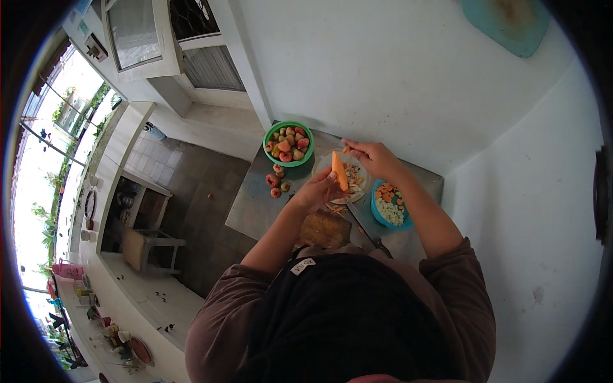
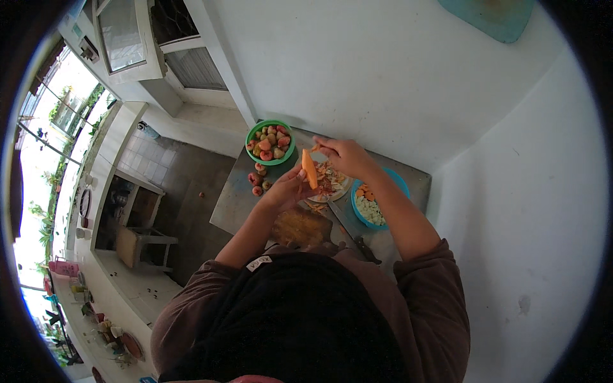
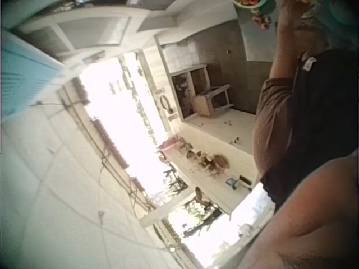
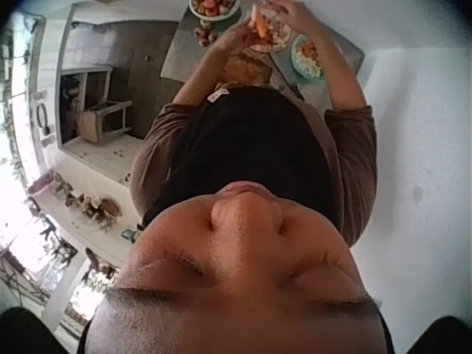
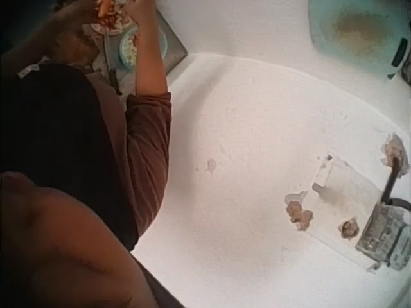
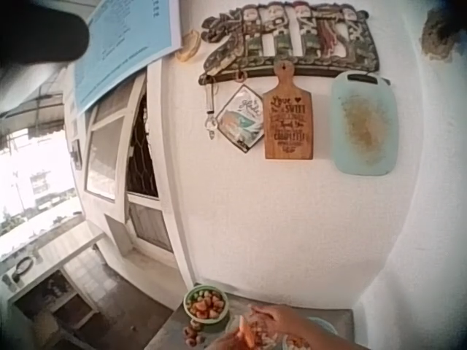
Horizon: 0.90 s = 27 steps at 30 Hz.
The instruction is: Peeling and cutting several pieces of fruit using a knife on a wooden cutting board.
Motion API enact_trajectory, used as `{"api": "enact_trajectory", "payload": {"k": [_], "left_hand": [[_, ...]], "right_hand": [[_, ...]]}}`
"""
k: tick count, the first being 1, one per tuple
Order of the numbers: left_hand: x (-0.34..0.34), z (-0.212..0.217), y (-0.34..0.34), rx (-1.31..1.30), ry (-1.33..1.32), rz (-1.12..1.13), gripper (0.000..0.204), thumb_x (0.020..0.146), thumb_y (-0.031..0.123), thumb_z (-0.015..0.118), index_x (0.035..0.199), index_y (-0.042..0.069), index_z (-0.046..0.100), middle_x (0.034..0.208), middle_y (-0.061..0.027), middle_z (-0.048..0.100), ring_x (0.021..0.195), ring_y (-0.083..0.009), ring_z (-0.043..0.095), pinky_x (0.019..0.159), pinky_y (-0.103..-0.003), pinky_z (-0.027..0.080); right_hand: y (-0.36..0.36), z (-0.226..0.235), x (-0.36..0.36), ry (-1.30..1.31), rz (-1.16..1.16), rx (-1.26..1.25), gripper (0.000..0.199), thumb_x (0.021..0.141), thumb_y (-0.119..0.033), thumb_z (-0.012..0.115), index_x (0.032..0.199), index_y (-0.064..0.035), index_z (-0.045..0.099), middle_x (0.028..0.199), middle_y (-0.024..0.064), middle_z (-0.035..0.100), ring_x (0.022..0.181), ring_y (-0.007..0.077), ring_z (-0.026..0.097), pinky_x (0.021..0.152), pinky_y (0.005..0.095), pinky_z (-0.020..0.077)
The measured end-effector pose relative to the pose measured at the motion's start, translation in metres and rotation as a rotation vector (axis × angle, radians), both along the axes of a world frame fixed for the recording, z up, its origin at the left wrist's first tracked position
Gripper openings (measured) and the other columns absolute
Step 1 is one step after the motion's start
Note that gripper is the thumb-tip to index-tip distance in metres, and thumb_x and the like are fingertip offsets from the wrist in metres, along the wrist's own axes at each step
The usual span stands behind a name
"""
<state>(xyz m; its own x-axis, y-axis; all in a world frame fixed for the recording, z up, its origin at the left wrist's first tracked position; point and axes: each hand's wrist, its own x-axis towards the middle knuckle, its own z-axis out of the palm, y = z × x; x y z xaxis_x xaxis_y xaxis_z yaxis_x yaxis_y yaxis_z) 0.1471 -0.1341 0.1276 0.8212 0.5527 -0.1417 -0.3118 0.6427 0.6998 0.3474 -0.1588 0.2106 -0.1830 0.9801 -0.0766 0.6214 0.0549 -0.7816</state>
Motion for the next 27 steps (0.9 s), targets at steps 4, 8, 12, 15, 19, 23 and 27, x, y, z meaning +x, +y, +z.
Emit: {"api": "enact_trajectory", "payload": {"k": [4, 8, 12, 15, 19, 23, 27], "left_hand": [[0.005, -0.015, 0.02, 0.584, 0.47, 0.234, 0.039, 0.091, 0.022, 0.048, 0.127, 0.008, 0.041, 0.109, -0.0027, 0.055, 0.1, -0.0144, 0.054, 0.083, -0.029, 0.045], [0.007, -0.009, 0.028, 1.022, 0.896, 0.48, 0.036, 0.088, 0.022, 0.053, 0.119, 0.004, 0.047, 0.097, -0.0009, 0.059, 0.082, -0.0093, 0.054, 0.071, -0.024, 0.043], [0.019, -0.007, 0.032, 0.743, 0.617, 0.497, 0.035, 0.088, 0.019, 0.054, 0.117, 0.001, 0.046, 0.096, -0.0024, 0.059, 0.072, -0.0072, 0.052, 0.065, -0.022, 0.043], [0.024, 0.003, 0.024, 0.53, 0.371, 0.536, 0.036, 0.088, 0.016, 0.054, 0.117, -0.002, 0.044, 0.096, -0.0042, 0.057, 0.077, -0.0081, 0.055, 0.065, -0.023, 0.045], [0.023, -0.002, 0.021, 0.626, 0.299, 0.557, 0.035, 0.088, 0.013, 0.054, 0.117, -0.004, 0.042, 0.096, -0.0056, 0.057, 0.079, -0.0101, 0.058, 0.066, -0.025, 0.047], [0.015, 0.017, 0.013, 0.873, 0.49, 0.534, 0.029, 0.085, 0.008, 0.056, 0.11, -0.004, 0.046, 0.091, -0.01, 0.058, 0.074, -0.0161, 0.061, 0.063, -0.028, 0.048], [0.012, 0.029, 0.008, 1.18, 0.602, 0.596, 0.023, 0.082, 0.005, 0.057, 0.101, -0.005, 0.05, 0.087, -0.0157, 0.059, 0.069, -0.0237, 0.061, 0.06, -0.029, 0.047]], "right_hand": [[0.007, -0.026, 0.003, -0.227, -0.162, 0.32, 0.035, 0.089, -0.011, 0.048, 0.124, -0.0132, 0.05, 0.084, 0.0107, 0.059, 0.071, 0.023, 0.056, 0.064, 0.0342, 0.0454], [0.009, -0.036, 0.005, -0.218, -0.215, 0.507, 0.036, 0.088, -0.01, 0.048, 0.124, -0.0116, 0.048, 0.075, 0.0119, 0.055, 0.07, 0.0271, 0.056, 0.061, 0.0359, 0.0451], [0.008, -0.045, 0.005, -0.127, -0.26, 0.625, 0.037, 0.087, -0.013, 0.052, 0.124, -0.0115, 0.048, 0.075, 0.0098, 0.056, 0.066, 0.0228, 0.055, 0.06, 0.0336, 0.0449], [-0.001, -0.035, -0.003, 0.149, -0.331, 0.321, 0.036, 0.09, -0.015, 0.05, 0.125, -0.0108, 0.048, 0.071, 0.0037, 0.054, 0.061, 0.0116, 0.051, 0.056, 0.027, 0.0429], [-0.012, -0.02, -0.004, 0.47, -0.182, 0.081, 0.04, 0.09, -0.02, 0.052, 0.128, -0.0089, 0.045, 0.071, -0.0012, 0.052, 0.061, 0.0073, 0.046, 0.055, 0.0246, 0.0408], [-0.017, -0.008, -0.011, 0.316, 0.016, 0.251, 0.045, 0.09, -0.022, 0.053, 0.131, -0.0091, 0.042, 0.071, -0.003, 0.05, 0.058, 0.0069, 0.043, 0.055, 0.0246, 0.04], [-0.012, -0.008, -0.015, 0.258, 0.027, 0.414, 0.043, 0.088, -0.021, 0.055, 0.128, -0.0088, 0.045, 0.07, -0.0012, 0.054, 0.058, 0.0072, 0.043, 0.055, 0.0234, 0.0398]]}}
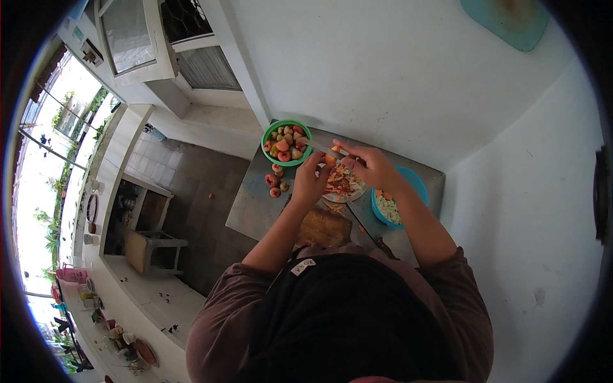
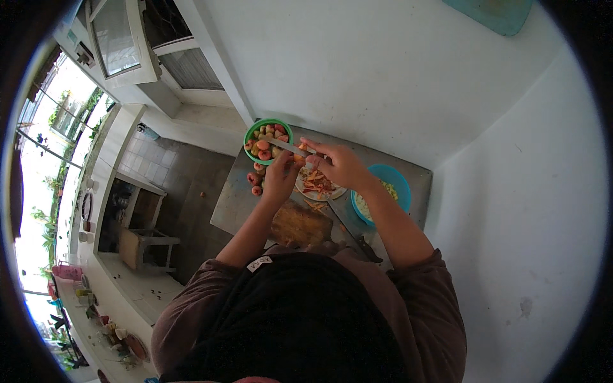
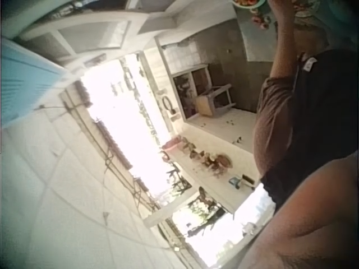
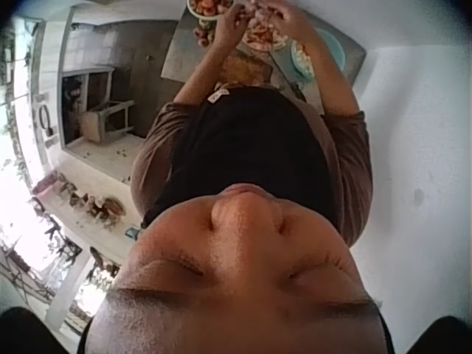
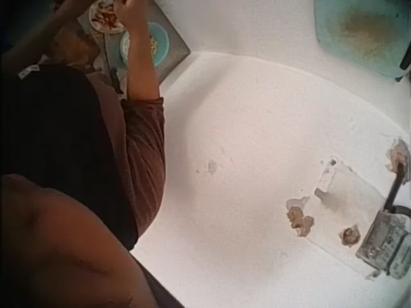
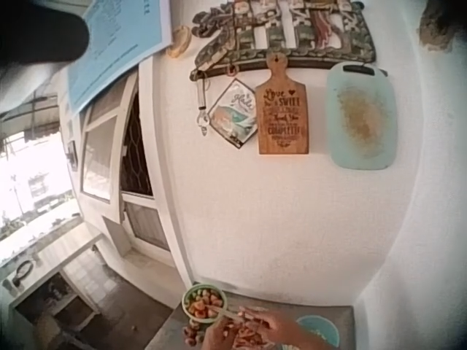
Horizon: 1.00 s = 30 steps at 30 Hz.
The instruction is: Peeling and cutting several pieces of fruit using a knife on a wooden cutting board.
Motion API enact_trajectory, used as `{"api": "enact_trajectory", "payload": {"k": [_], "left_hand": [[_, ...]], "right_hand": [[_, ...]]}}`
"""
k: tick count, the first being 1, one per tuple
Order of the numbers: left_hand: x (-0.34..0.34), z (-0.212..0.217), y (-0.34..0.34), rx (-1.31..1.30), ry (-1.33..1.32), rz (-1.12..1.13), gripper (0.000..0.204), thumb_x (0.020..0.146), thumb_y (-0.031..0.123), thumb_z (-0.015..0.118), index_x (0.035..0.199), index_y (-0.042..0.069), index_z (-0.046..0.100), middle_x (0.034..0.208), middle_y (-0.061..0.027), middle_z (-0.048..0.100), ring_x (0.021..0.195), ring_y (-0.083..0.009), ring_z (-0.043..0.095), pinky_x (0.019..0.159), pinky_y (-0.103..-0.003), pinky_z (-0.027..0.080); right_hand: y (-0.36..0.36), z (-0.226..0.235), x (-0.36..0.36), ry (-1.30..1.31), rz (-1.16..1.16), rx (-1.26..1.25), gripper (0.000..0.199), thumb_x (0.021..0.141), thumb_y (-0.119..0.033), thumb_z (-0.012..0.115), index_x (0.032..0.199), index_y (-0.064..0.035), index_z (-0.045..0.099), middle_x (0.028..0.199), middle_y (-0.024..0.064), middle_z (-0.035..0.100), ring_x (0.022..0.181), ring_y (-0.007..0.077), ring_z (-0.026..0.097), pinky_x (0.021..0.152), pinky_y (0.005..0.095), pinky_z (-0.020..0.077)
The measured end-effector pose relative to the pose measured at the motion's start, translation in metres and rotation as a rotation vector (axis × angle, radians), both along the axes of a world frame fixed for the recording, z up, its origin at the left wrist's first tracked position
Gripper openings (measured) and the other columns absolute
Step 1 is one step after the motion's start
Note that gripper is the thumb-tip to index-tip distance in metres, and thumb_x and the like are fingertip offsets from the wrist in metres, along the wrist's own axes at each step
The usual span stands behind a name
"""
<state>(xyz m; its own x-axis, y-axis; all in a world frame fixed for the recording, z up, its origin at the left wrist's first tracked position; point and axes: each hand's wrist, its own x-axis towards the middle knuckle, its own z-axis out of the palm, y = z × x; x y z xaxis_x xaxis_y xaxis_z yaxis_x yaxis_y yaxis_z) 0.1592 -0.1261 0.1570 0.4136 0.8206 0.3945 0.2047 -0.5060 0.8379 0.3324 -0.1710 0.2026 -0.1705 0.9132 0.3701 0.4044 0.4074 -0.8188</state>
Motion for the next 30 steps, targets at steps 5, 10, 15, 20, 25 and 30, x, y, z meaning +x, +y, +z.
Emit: {"api": "enact_trajectory", "payload": {"k": [5, 10, 15, 20, 25, 30], "left_hand": [[-0.001, 0.005, -0.007, 0.09, 0.006, 0.071, 0.025, 0.08, 0.004, 0.059, 0.103, -0.004, 0.052, 0.088, -0.015, 0.058, 0.067, -0.0244, 0.06, 0.059, -0.03, 0.047], [0.001, 0.011, -0.014, 0.202, -0.013, 0.117, 0.03, 0.079, 0.004, 0.06, 0.107, -0.002, 0.053, 0.092, -0.0142, 0.059, 0.067, -0.0234, 0.06, 0.06, -0.029, 0.047], [0.002, -0.009, -0.006, -0.276, -0.18, 0.049, 0.029, 0.086, 0.009, 0.055, 0.113, 0.0, 0.05, 0.098, -0.0089, 0.06, 0.073, -0.0169, 0.061, 0.063, -0.027, 0.05], [-0.007, -0.006, 0.0, -0.892, -0.57, -0.13, 0.032, 0.089, 0.017, 0.052, 0.116, 0.003, 0.044, 0.101, -0.0077, 0.058, 0.08, -0.0155, 0.06, 0.069, -0.026, 0.052], [-0.022, -0.005, -0.003, -1.076, -0.823, -0.191, 0.027, 0.089, 0.018, 0.052, 0.111, 0.005, 0.044, 0.102, -0.0097, 0.055, 0.085, -0.0175, 0.06, 0.072, -0.026, 0.053], [-0.022, -0.006, -0.006, -1.009, -0.919, -0.103, 0.024, 0.087, 0.014, 0.056, 0.107, 0.007, 0.044, 0.102, -0.0084, 0.055, 0.087, -0.0166, 0.06, 0.075, -0.026, 0.053]], "right_hand": [[-0.009, 0.011, -0.011, -0.096, -0.14, -0.046, 0.034, 0.086, -0.022, 0.055, 0.118, -0.0091, 0.055, 0.082, 0.0163, 0.063, 0.056, 0.0177, 0.051, 0.058, 0.0289, 0.0432], [-0.008, -0.006, -0.022, 0.008, -0.255, -0.035, 0.032, 0.087, -0.022, 0.053, 0.116, -0.0087, 0.056, 0.073, 0.0149, 0.062, 0.054, 0.0192, 0.052, 0.055, 0.0285, 0.0415], [0.0, -0.019, -0.024, 0.11, -0.363, -0.398, 0.034, 0.091, -0.022, 0.048, 0.122, -0.0066, 0.051, 0.076, 0.0078, 0.06, 0.063, 0.0077, 0.047, 0.059, 0.0234, 0.041], [0.011, -0.079, 0.007, -0.175, -0.405, -0.281, 0.04, 0.089, -0.011, 0.042, 0.129, -0.0114, 0.044, 0.078, 0.0186, 0.055, 0.068, 0.026, 0.054, 0.064, 0.0307, 0.042], [-0.004, -0.086, 0.007, -0.507, -0.427, -0.156, 0.043, 0.087, -0.008, 0.043, 0.13, -0.0132, 0.042, 0.091, 0.0158, 0.053, 0.082, 0.0263, 0.051, 0.072, 0.0335, 0.0425], [-0.016, -0.056, -0.02, 0.102, -0.269, -0.179, 0.042, 0.089, -0.017, 0.049, 0.13, -0.014, 0.043, 0.088, 0.011, 0.054, 0.072, 0.0174, 0.051, 0.066, 0.0293, 0.0427]]}}
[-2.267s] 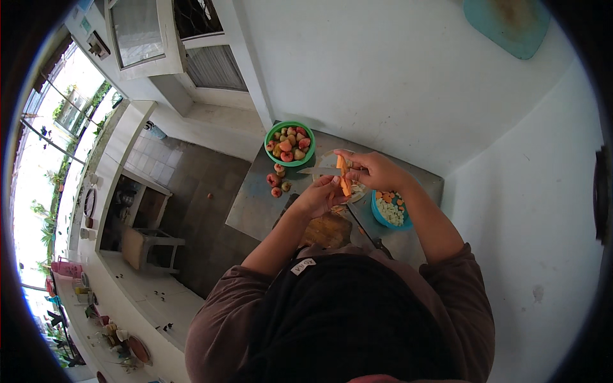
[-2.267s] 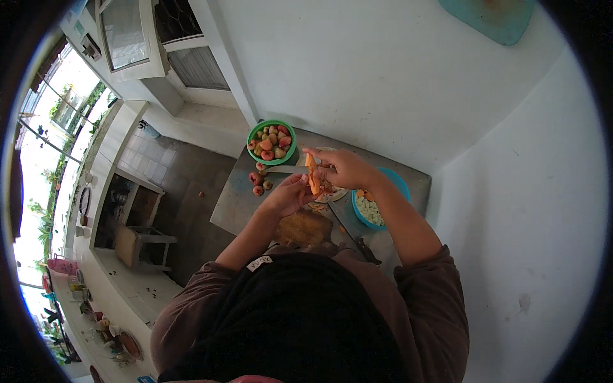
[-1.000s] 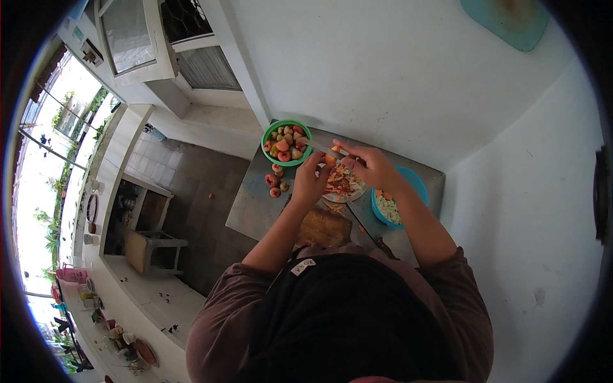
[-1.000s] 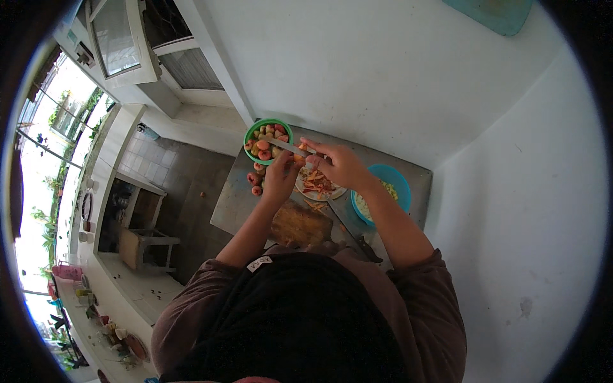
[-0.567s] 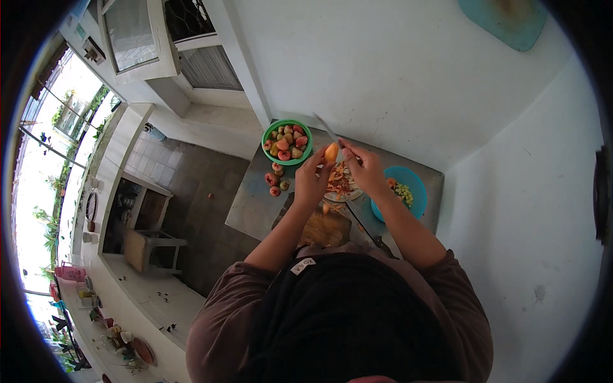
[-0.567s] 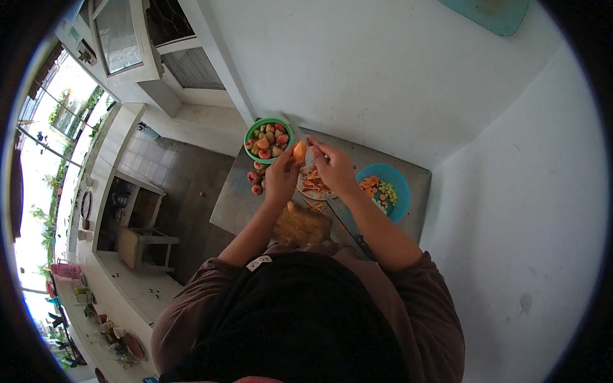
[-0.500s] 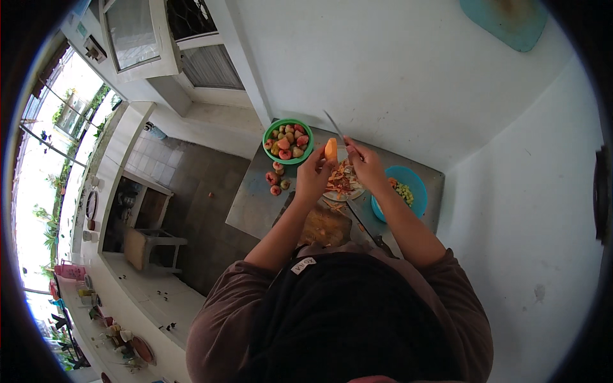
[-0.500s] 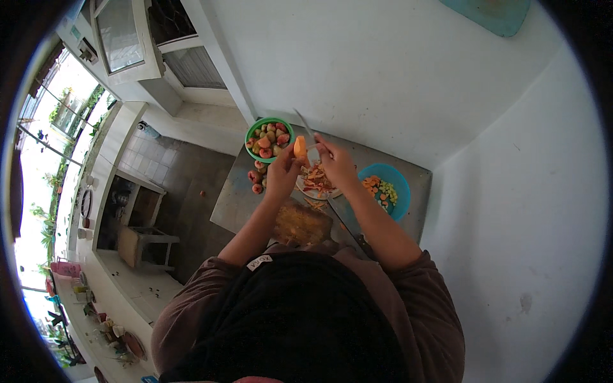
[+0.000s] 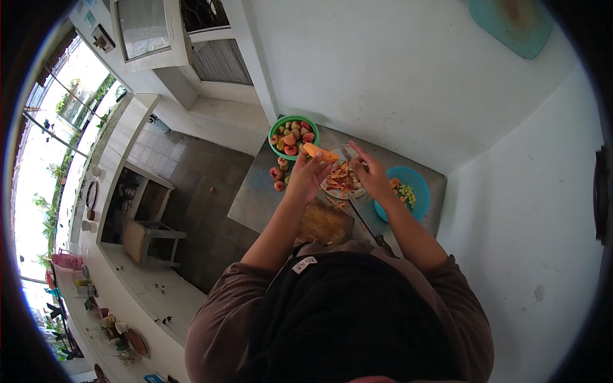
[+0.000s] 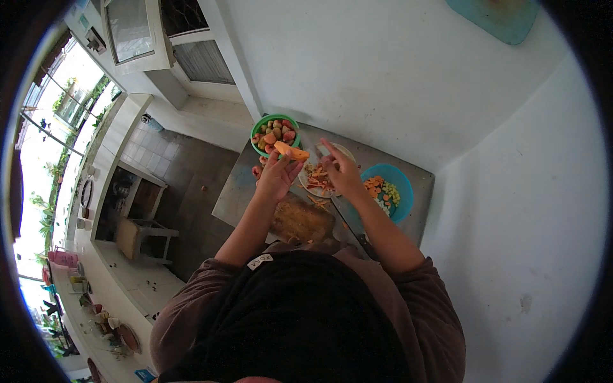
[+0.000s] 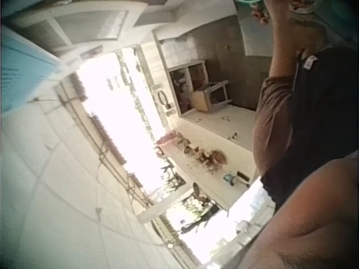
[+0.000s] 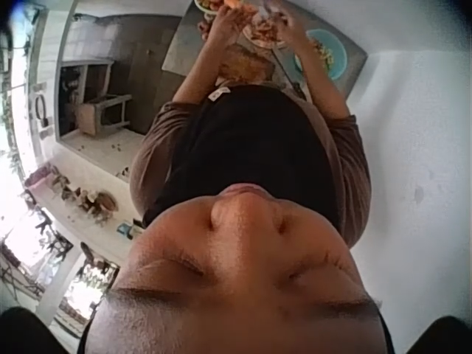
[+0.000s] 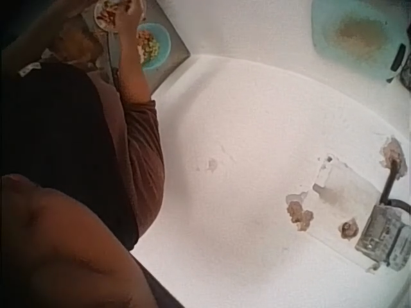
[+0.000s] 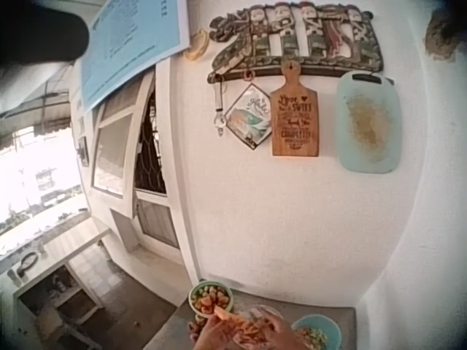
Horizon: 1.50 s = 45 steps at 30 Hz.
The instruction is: Peeling and cutting several pieces of fruit using a knife on a wooden cutting board.
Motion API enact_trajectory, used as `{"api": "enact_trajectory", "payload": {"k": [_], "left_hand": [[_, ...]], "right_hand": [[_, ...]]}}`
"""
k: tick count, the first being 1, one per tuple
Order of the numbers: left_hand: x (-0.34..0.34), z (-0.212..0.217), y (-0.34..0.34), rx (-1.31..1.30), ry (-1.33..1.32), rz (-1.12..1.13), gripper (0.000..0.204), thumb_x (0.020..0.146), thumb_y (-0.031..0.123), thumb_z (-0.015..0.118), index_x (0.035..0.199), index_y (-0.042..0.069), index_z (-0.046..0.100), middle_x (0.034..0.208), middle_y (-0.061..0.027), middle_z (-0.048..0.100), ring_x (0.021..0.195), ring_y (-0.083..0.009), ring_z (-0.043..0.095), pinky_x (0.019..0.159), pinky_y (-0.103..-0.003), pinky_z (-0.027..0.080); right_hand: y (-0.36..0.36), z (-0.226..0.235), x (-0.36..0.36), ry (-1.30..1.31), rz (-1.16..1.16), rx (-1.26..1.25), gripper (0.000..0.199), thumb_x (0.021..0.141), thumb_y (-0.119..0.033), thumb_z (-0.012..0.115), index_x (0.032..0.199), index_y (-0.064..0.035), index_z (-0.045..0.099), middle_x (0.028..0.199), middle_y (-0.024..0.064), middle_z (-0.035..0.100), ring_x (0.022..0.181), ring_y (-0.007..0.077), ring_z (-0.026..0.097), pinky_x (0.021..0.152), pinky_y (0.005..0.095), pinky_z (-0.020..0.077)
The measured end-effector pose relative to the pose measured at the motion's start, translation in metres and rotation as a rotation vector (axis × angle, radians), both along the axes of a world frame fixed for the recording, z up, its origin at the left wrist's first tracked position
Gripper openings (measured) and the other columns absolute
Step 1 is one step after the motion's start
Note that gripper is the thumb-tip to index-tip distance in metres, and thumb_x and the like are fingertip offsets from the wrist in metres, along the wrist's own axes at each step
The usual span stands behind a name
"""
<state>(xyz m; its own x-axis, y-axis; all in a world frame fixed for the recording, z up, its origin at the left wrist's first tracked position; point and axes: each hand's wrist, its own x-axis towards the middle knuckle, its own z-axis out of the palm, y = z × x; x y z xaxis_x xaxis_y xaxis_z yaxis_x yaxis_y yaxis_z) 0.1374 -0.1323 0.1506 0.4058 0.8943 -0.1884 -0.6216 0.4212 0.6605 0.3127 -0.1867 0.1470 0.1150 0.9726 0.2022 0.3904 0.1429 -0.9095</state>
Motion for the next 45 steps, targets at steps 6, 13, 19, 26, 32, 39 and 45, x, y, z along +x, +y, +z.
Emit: {"api": "enact_trajectory", "payload": {"k": [6, 13, 19, 26, 32, 39, 45], "left_hand": [[0.01, -0.005, -0.006, 0.095, -0.14, 0.072, 0.025, 0.086, 0.007, 0.056, 0.106, 0.009, 0.042, 0.101, -0.0048, 0.056, 0.091, -0.0158, 0.059, 0.077, -0.027, 0.053], [0.016, 0.006, -0.019, 0.203, -0.176, 0.107, 0.031, 0.084, 0.0, 0.056, 0.108, 0.009, 0.039, 0.106, -0.0067, 0.053, 0.097, -0.0168, 0.057, 0.083, -0.029, 0.051], [0.017, 0.006, -0.026, 0.187, -0.169, 0.169, 0.028, 0.083, -0.001, 0.057, 0.102, 0.008, 0.037, 0.11, -0.0084, 0.051, 0.098, -0.0183, 0.057, 0.084, -0.03, 0.051], [0.001, 0.006, -0.031, 0.16, -0.132, 0.193, 0.026, 0.083, 0.002, 0.057, 0.099, 0.007, 0.038, 0.11, -0.0095, 0.052, 0.101, -0.0205, 0.056, 0.085, -0.03, 0.05], [-0.034, -0.022, -0.029, 0.007, -0.103, 0.173, 0.031, 0.081, 0.002, 0.06, 0.103, 0.01, 0.04, 0.108, -0.0081, 0.053, 0.092, -0.0177, 0.058, 0.079, -0.028, 0.05], [-0.065, -0.055, -0.036, -0.198, 0.11, 0.127, 0.036, 0.079, 0.006, 0.063, 0.107, 0.014, 0.042, 0.103, -0.0061, 0.055, 0.08, -0.0128, 0.055, 0.061, -0.023, 0.043], [-0.087, -0.088, -0.041, -0.328, 0.187, 0.033, 0.036, 0.078, 0.007, 0.063, 0.107, 0.009, 0.042, 0.096, -0.0092, 0.054, 0.069, -0.0139, 0.053, 0.06, -0.025, 0.043]], "right_hand": [[-0.018, 0.034, -0.029, 0.05, 0.089, -0.093, 0.049, 0.089, -0.02, 0.052, 0.134, -0.01, 0.036, 0.081, 0.0079, 0.056, 0.064, 0.0097, 0.049, 0.06, 0.0267, 0.0413], [-0.018, 0.032, -0.034, -0.027, 0.014, 0.077, 0.049, 0.087, -0.016, 0.054, 0.133, -0.0084, 0.037, 0.079, 0.0115, 0.059, 0.063, 0.0144, 0.053, 0.059, 0.0273, 0.0426], [-0.014, 0.023, -0.04, -0.114, -0.067, 0.221, 0.04, 0.088, -0.013, 0.051, 0.127, -0.0083, 0.046, 0.081, 0.0143, 0.061, 0.066, 0.0224, 0.059, 0.06, 0.0303, 0.0447], [0.003, 0.002, -0.021, -0.226, -0.227, 0.193, 0.035, 0.09, -0.015, 0.047, 0.125, -0.0083, 0.048, 0.086, 0.0168, 0.059, 0.078, 0.024, 0.059, 0.07, 0.0334, 0.0445], [0.005, 0.012, -0.017, -0.171, -0.079, -0.102, 0.043, 0.092, -0.019, 0.043, 0.134, -0.0124, 0.037, 0.095, 0.0109, 0.056, 0.081, 0.0193, 0.055, 0.074, 0.0313, 0.043], [0.014, -0.016, -0.018, -0.126, -0.078, -0.348, 0.04, 0.095, -0.025, 0.035, 0.133, -0.014, 0.039, 0.083, 0.0068, 0.056, 0.056, 0.0132, 0.045, 0.056, 0.0319, 0.0391], [0.01, -0.051, -0.012, -0.074, -0.188, -0.525, 0.047, 0.094, -0.036, 0.038, 0.136, -0.0154, 0.032, 0.079, 0.0005, 0.046, 0.059, 0.0125, 0.041, 0.054, 0.0338, 0.0331]]}}
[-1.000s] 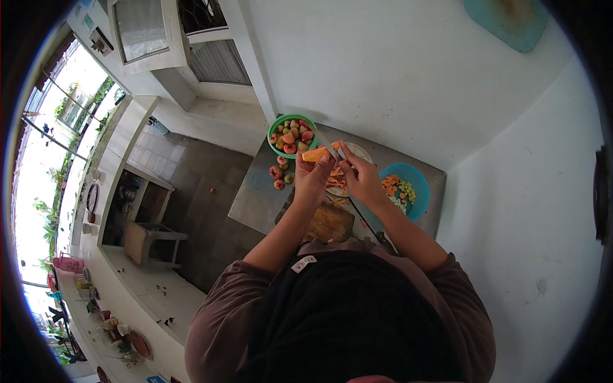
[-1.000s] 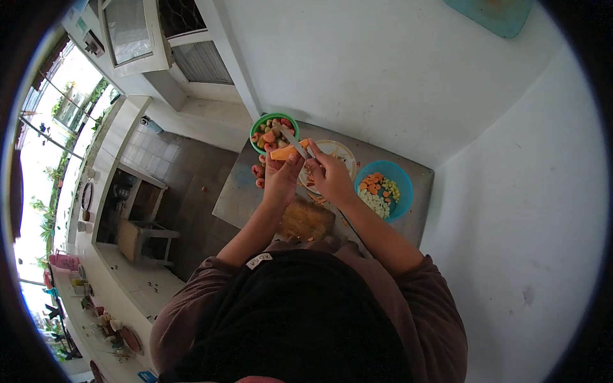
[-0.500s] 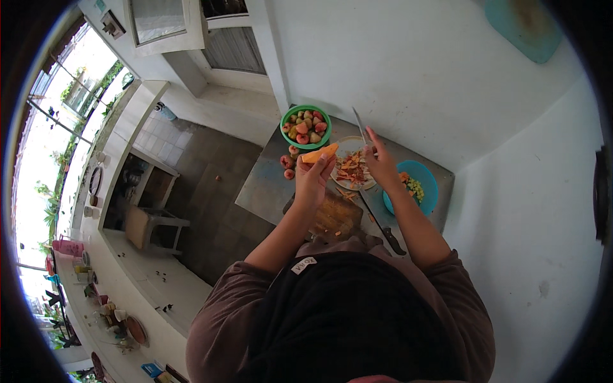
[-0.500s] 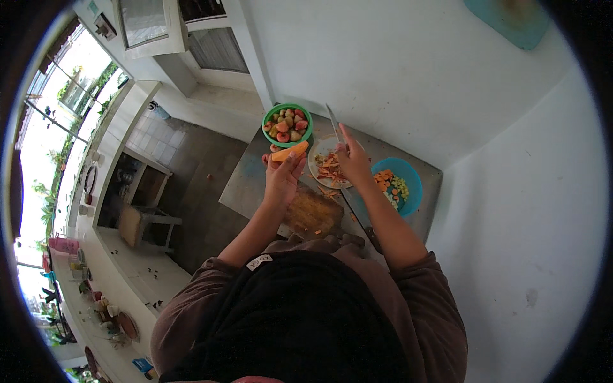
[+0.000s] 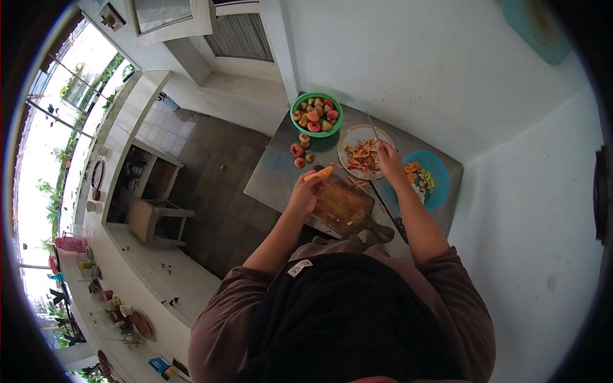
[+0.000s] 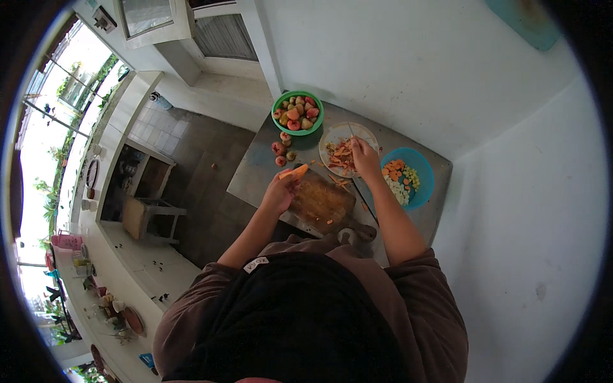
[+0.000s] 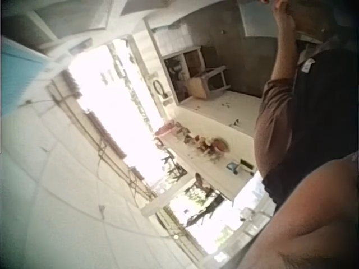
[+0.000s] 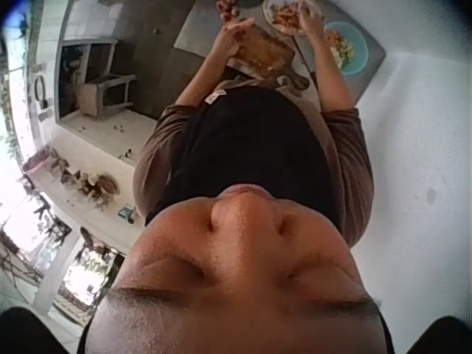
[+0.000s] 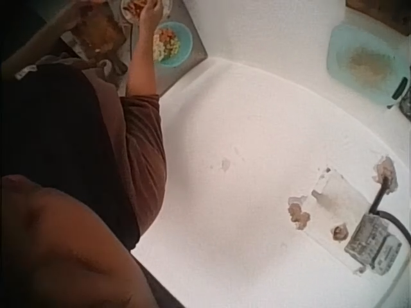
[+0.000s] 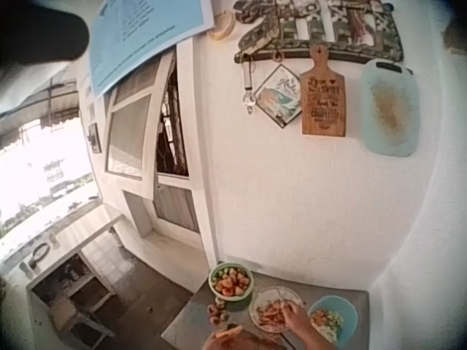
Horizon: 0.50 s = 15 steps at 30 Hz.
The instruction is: Peeling and cutting several pieces of fruit using a knife on a wooden cutting board.
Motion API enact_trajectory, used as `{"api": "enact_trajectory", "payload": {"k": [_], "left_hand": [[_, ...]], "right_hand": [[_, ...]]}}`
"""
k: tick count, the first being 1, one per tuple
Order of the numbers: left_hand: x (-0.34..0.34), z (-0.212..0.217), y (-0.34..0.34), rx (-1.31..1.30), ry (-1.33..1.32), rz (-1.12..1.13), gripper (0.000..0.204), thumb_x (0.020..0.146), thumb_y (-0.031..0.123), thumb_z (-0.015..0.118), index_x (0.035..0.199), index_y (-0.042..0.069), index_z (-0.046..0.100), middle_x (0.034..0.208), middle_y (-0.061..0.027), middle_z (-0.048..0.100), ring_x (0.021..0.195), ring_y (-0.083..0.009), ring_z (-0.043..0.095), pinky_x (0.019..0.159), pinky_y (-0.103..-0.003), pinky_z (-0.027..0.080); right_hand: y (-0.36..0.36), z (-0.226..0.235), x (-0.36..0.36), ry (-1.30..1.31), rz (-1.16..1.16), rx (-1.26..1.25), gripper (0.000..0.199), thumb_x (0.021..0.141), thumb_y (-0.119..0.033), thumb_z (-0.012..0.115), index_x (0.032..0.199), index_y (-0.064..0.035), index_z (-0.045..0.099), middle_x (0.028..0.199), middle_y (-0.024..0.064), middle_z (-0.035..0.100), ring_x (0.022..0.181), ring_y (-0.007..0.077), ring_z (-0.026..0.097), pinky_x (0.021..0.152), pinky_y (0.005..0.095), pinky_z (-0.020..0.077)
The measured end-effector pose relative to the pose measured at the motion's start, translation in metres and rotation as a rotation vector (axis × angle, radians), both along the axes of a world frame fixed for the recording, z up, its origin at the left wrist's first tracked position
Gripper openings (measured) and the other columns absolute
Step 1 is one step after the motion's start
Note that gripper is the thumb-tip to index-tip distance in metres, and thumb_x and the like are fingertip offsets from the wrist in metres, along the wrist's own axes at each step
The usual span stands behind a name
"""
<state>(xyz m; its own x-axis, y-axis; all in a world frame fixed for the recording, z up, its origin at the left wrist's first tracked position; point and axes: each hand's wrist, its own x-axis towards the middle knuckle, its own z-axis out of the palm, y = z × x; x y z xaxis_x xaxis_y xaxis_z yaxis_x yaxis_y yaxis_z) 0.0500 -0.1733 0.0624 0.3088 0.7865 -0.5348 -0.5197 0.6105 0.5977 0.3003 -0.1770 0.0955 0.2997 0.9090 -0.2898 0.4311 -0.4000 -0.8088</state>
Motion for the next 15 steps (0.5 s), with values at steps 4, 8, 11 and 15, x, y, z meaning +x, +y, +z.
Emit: {"api": "enact_trajectory", "payload": {"k": [4, 8, 11, 15], "left_hand": [[-0.015, -0.047, 0.002, 0.1, 0.081, -0.182, 0.034, 0.079, 0.006, 0.061, 0.107, 0.006, 0.041, 0.097, -0.008, 0.054, 0.08, -0.016, 0.056, 0.065, -0.026, 0.046], [-0.019, -0.087, -0.006, 0.154, 0.381, -0.299, 0.038, 0.08, 0.004, 0.06, 0.112, 0.002, 0.04, 0.101, -0.0107, 0.053, 0.079, -0.0164, 0.057, 0.064, -0.026, 0.047], [-0.027, -0.103, -0.002, 0.18, 0.52, -0.409, 0.041, 0.079, 0.006, 0.062, 0.115, 0.003, 0.042, 0.103, -0.0094, 0.055, 0.084, -0.0163, 0.057, 0.068, -0.027, 0.048], [-0.035, -0.104, -0.001, 0.515, 0.793, -0.575, 0.042, 0.078, 0.009, 0.064, 0.116, 0.005, 0.045, 0.105, -0.0074, 0.059, 0.086, -0.0132, 0.058, 0.071, -0.027, 0.048]], "right_hand": [[-0.032, -0.032, -0.014, 0.063, -0.055, -0.013, 0.046, 0.092, -0.035, 0.044, 0.131, -0.0105, 0.039, 0.082, 0.0043, 0.051, 0.064, 0.0141, 0.048, 0.057, 0.0332, 0.0377], [-0.081, -0.081, -0.029, 0.062, -0.052, -0.045, 0.04, 0.089, -0.035, 0.05, 0.114, -0.0041, 0.05, 0.076, 0.006, 0.051, 0.058, 0.0144, 0.048, 0.055, 0.0333, 0.038], [-0.096, -0.082, -0.052, -0.045, -0.277, 0.347, 0.035, 0.088, -0.035, 0.052, 0.098, -0.0021, 0.054, 0.067, 0.0035, 0.047, 0.053, 0.0141, 0.045, 0.052, 0.0336, 0.0355], [-0.097, -0.054, -0.055, -0.038, -0.208, 0.021, 0.033, 0.086, -0.034, 0.054, 0.094, -0.0024, 0.057, 0.071, 0.0064, 0.054, 0.064, 0.019, 0.053, 0.06, 0.0336, 0.0406]]}}
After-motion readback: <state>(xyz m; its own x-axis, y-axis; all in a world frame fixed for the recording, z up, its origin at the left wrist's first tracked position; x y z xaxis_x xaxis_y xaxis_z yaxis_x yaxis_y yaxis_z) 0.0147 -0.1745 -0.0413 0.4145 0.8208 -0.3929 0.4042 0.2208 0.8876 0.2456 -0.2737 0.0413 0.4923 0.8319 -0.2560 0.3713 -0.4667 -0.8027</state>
